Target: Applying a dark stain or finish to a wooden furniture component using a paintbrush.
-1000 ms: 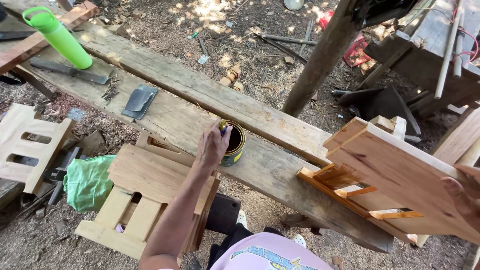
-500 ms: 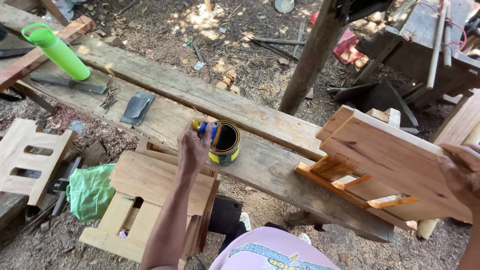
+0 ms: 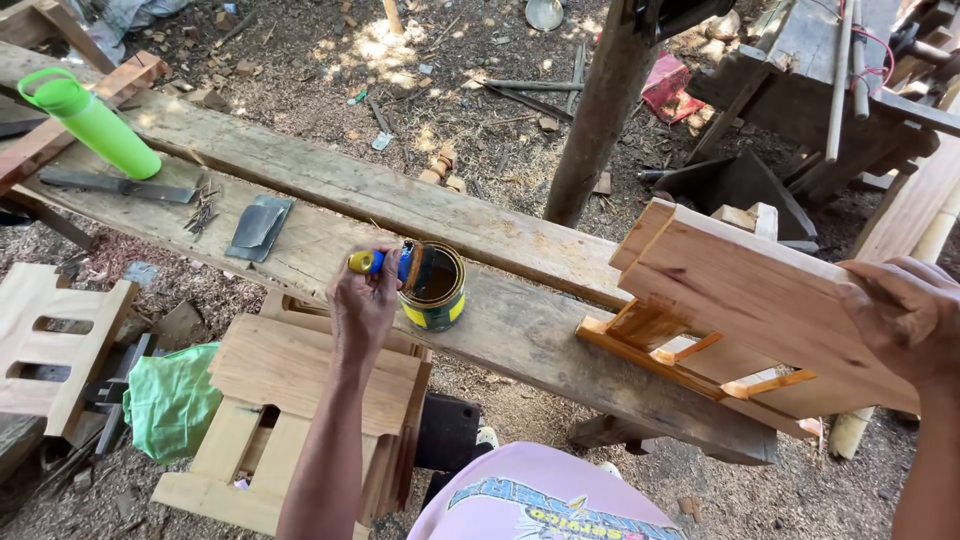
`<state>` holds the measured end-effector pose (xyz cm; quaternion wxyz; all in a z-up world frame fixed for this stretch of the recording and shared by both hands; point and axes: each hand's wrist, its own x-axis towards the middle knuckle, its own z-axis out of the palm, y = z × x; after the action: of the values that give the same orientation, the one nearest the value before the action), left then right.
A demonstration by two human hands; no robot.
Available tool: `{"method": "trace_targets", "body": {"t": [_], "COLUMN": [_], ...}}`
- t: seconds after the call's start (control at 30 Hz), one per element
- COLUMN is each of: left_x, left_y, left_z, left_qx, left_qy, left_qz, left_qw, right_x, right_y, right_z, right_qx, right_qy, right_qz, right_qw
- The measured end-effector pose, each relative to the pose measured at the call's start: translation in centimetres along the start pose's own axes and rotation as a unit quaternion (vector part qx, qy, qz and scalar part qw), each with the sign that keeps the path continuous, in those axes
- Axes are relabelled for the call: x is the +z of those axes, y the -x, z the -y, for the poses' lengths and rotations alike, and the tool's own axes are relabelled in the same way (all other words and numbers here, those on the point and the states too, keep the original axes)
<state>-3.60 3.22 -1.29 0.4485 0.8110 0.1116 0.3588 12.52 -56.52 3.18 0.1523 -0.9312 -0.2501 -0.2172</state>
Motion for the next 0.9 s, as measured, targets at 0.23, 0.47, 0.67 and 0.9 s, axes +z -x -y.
{"method": "trace_targets", "body": {"t": [0.23, 0.47, 0.67, 0.9], "left_x": [-0.3, -0.4, -0.9, 0.5], "left_y": [0.1, 0.9, 1.9, 3.7], "left_z": [0.9, 1.9, 0.8, 1.4], "left_qx": [-0.016, -0.057, -0.085, -0.094], "left_qy": [-0.027, 0.033, 0.019, 0.059], "left_qz": [0.014, 0.027, 0.002, -0.069], "left_qw": [0.999, 0.997, 0.996, 0.991], "right_x": [1.9, -3.5, -4.9, -6.7], "right_y": [1.4, -0.8, -1.9, -2.0], "right_z": [-3.3, 5.4, 6.0, 3.7], "right_qx": [0.079, 0.031, 0.043, 0.035], "right_qy": [-0.082, 0.050, 0.012, -0.106], "right_qz": [0.053, 0.042, 0.071, 0.110], "right_qw": [0.992, 0.997, 0.996, 0.988]}}
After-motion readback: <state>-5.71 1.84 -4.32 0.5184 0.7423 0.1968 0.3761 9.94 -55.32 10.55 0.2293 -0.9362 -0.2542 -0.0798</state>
